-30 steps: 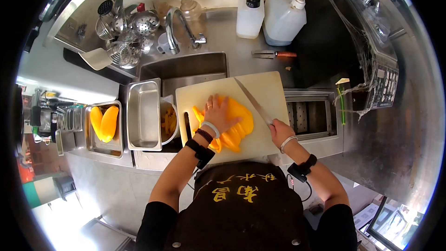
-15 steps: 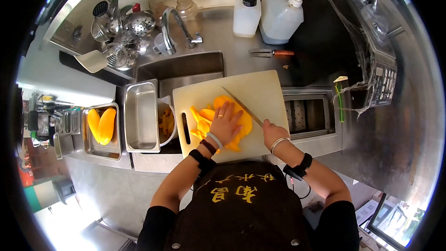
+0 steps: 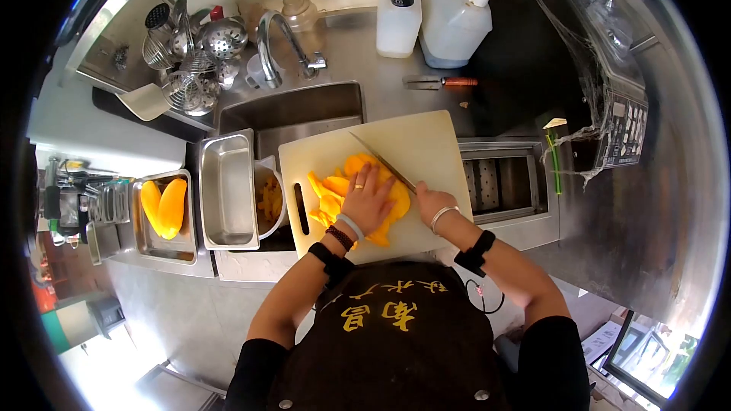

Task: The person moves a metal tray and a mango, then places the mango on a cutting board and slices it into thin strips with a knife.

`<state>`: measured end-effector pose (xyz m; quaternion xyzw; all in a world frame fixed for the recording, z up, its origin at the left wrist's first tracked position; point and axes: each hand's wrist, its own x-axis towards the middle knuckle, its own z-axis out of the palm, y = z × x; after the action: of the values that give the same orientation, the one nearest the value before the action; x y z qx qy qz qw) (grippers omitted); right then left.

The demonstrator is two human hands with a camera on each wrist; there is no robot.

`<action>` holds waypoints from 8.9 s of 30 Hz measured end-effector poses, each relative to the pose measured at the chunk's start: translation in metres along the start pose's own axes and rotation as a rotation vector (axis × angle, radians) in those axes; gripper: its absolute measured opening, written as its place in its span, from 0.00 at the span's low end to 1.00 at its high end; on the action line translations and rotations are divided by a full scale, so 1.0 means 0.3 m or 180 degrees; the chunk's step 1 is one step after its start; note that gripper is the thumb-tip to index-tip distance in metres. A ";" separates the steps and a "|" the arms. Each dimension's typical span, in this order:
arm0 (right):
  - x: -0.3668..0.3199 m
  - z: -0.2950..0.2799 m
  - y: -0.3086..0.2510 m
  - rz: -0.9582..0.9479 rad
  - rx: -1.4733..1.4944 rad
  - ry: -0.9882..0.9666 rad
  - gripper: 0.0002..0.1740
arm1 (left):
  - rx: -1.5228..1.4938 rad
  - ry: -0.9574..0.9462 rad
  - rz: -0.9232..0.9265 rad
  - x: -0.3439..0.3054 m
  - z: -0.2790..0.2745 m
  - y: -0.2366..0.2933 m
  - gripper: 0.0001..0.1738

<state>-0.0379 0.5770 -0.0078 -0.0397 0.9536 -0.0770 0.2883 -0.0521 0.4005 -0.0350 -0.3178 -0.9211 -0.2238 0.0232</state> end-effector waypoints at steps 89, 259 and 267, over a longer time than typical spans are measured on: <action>-0.054 -0.038 -0.016 -0.0056 -0.0182 -0.0019 0.09 | -0.0060 -0.0012 -0.0205 -0.020 -0.028 -0.046 0.27; -0.162 0.050 -0.136 0.0370 -0.0065 -0.0175 0.09 | -0.0052 0.0447 -0.0574 -0.148 0.039 0.043 0.26; -0.063 0.117 -0.143 0.0224 -0.0093 -0.0007 0.09 | 0.0034 0.0384 -0.0579 -0.150 0.035 0.037 0.26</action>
<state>-0.0014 0.5327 -0.0192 -0.0104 0.9551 -0.0529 0.2912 -0.0086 0.3869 -0.0481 -0.2187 -0.9442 -0.2388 0.0599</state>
